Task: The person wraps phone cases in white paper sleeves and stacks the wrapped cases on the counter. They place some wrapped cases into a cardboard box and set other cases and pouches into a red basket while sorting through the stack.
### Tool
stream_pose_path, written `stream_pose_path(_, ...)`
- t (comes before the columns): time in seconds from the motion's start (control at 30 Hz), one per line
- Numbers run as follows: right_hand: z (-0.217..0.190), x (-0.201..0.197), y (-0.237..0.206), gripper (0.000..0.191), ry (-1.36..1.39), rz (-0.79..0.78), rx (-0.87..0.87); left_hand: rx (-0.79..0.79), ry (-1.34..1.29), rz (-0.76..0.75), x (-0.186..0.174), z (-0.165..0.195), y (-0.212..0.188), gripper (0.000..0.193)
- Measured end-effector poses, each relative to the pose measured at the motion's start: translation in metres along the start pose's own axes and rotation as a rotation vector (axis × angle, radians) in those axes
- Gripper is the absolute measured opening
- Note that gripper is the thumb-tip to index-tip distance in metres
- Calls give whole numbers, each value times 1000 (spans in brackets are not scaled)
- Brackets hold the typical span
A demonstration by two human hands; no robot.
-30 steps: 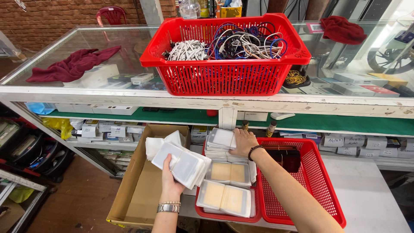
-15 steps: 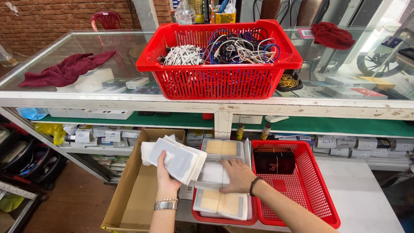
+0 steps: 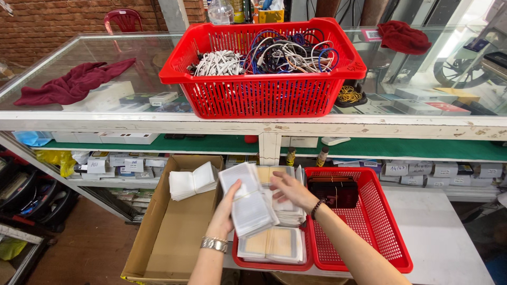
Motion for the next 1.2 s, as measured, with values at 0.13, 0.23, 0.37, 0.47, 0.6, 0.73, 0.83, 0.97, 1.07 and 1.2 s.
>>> stream_pose_path(0.13, -1, 6, -8, 88, -241, 74, -143, 99, 224, 85, 43, -1, 23, 77)
stream_pose_path(0.23, 10, 5, -10, 89, -167, 171, -103, 145, 497, 137, 63, 3, 34, 80)
stream_pose_path(0.37, 18, 1, -10, 89, -336, 281, -96, 169, 1050, 290, 62, -3, 34, 71)
stream_pose_path(0.47, 16, -1, -8, 95, -3, 279, 3, 200, 985, 187, 50, -5, 30, 67)
stream_pose_path(0.6, 8, 4, -8, 81, 375, 249, 120, 255, 814, 13, 42, -2, 27, 61)
stream_pose_path(0.73, 6, -3, -11, 76, 647, 198, 87, 122, 607, -39, 43, 2, 22, 58)
stream_pose_path(0.83, 12, -37, -16, 73, 677, 194, 126, 427, 1112, 54, 46, 7, 13, 60)
stream_pose_path(0.97, 30, -91, -36, 70, 771, 317, 131, 456, 1823, 97, 47, -4, 4, 105)
stream_pose_path(1.07, 44, -113, -51, 67, 830, 393, 118, 563, 1929, 55, 49, -12, 5, 107)
stream_pose_path(1.2, 52, -119, -62, 64, 873, 407, 94, 380, 1862, 14, 52, 4, 13, 95)
Point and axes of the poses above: each hand's wrist, its own y-axis towards the middle knuckle, its own x-axis out of the palm, z = x × y, the point moved 1 cm from there along y, towards the middle knuckle, and after that the axes turned 8 degrees about -x, right-handed, at the moved point
